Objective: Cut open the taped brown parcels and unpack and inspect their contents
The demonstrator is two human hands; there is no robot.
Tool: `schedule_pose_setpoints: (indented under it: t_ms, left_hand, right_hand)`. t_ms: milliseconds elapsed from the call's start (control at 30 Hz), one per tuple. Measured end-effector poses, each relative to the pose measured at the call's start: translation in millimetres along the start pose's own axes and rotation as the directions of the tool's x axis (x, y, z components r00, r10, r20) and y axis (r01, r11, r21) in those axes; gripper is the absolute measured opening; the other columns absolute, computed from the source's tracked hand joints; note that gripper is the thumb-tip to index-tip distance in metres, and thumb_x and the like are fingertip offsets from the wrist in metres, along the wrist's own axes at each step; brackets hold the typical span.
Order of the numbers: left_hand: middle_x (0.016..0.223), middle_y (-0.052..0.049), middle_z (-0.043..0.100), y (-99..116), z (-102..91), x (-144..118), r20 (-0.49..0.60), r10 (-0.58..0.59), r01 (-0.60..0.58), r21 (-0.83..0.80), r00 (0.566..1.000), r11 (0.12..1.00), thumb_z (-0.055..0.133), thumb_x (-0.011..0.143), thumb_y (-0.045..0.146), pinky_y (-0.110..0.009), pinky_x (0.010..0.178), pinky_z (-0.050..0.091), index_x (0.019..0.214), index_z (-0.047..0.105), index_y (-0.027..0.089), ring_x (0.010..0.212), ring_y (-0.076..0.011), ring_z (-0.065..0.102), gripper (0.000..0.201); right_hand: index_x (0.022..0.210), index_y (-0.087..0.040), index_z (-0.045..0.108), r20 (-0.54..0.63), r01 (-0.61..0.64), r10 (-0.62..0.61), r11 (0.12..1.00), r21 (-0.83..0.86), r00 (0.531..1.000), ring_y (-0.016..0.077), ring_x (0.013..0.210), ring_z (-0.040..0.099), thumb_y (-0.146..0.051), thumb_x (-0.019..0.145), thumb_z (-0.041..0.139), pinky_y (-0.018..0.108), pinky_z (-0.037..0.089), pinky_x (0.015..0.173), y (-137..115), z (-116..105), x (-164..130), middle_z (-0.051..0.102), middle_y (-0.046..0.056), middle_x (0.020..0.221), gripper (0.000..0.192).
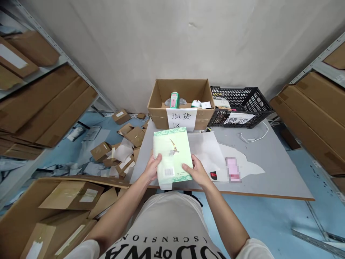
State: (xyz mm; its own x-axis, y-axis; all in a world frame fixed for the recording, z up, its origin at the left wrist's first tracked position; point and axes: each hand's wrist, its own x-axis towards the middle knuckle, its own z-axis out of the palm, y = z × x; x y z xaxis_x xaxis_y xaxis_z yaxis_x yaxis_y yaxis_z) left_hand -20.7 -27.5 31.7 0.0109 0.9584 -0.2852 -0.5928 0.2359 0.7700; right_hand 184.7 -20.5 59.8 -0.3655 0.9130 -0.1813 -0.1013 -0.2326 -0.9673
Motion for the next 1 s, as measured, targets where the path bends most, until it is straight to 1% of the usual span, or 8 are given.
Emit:
schedule_pose_setpoints:
  t_ms: [167,300,467,600,667,800,900,1000]
  left_hand:
    - [0.107,-0.011,0.069,-7,6.7,2,-0.134,-0.070,0.062,-0.063,0.989,0.996,0.068,0.072,0.054,-0.041,0.098,0.046,0.109,0.062,0.017,0.107,-0.0271,0.062,0.052]
    - [0.104,-0.011,0.070,-7,3.6,10,-0.228,0.005,-0.015,-0.043,0.974,0.999,0.068,0.073,0.054,-0.038,0.096,0.047,0.103,0.063,0.016,0.105,-0.0258,0.063,0.048]
    - [0.109,-0.010,0.067,-2,-6.4,21,-0.332,0.256,-0.236,0.099,0.908,0.967,0.063,0.077,0.051,-0.033,0.096,0.045,0.105,0.060,0.016,0.112,-0.0238,0.058,0.045]
    - [0.109,-0.010,0.067,-10,11.6,19,-0.312,0.314,-0.268,0.182,0.897,0.946,0.062,0.078,0.050,-0.033,0.095,0.045,0.104,0.062,0.017,0.113,-0.0253,0.058,0.042]
    - [0.110,-0.010,0.067,-20,29.7,14,-0.237,0.277,-0.243,0.163,0.931,0.956,0.062,0.078,0.052,-0.034,0.096,0.045,0.102,0.063,0.018,0.113,-0.0261,0.057,0.042]
    - [0.113,-0.006,0.067,-41,60.0,0,-0.058,0.113,-0.116,-0.040,0.992,0.992,0.058,0.079,0.056,-0.037,0.099,0.044,0.103,0.064,0.022,0.114,-0.0263,0.057,0.042]
    - [0.111,-0.005,0.068,-40,65.5,-6,-0.060,-0.001,-0.007,-0.126,0.998,0.992,0.056,0.079,0.054,-0.039,0.100,0.044,0.104,0.064,0.023,0.116,-0.0268,0.056,0.040]
    - [0.109,-0.008,0.068,-24,62.3,-6,0.005,-0.109,0.108,-0.186,0.994,0.977,0.050,0.078,0.055,-0.043,0.099,0.044,0.103,0.066,0.019,0.116,-0.0306,0.055,0.047]
  right_hand:
    - [0.120,-0.023,0.053,-0.085,-0.033,0.050,0.980,0.195,0.995,0.0267,0.105,0.061,-0.043,0.065,0.076,0.039,0.051,0.085,3,2,-5,0.064,0.009,0.119,0.062]
    - [0.118,-0.022,0.053,-0.184,-0.011,0.048,0.980,0.198,0.982,0.0269,0.103,0.062,-0.042,0.065,0.077,0.039,0.052,0.084,-2,-8,-12,0.065,0.009,0.116,0.061]
    - [0.114,-0.024,0.055,-0.387,0.135,-0.118,0.991,0.018,0.915,0.0246,0.098,0.063,-0.038,0.064,0.078,0.038,0.053,0.082,-13,-28,-21,0.067,0.007,0.110,0.056]
    - [0.122,-0.022,0.054,-0.457,0.165,-0.279,0.948,-0.274,0.844,0.0263,0.105,0.060,-0.038,0.071,0.071,0.040,0.052,0.086,-21,-26,-25,0.064,0.009,0.118,0.056]
    - [0.126,-0.022,0.052,-0.433,0.130,-0.352,0.877,-0.463,0.830,0.0277,0.108,0.059,-0.037,0.076,0.065,0.043,0.049,0.091,-20,-15,-25,0.062,0.009,0.121,0.055]
    - [0.134,-0.025,0.047,-0.236,0.150,-0.427,0.695,-0.703,0.873,0.0298,0.113,0.057,-0.031,0.085,0.053,0.045,0.045,0.097,-7,22,-25,0.058,0.007,0.129,0.050]
    - [0.139,-0.024,0.043,-0.074,0.240,-0.453,0.596,-0.766,0.888,0.0299,0.127,0.045,-0.026,0.087,0.048,0.047,0.040,0.104,1,49,-29,0.046,0.006,0.141,0.052]
    - [0.141,-0.021,0.040,0.091,0.342,-0.456,0.504,-0.793,0.885,0.0302,0.136,0.031,-0.027,0.085,0.052,0.050,0.030,0.111,-2,61,-33,0.033,0.007,0.148,0.058]
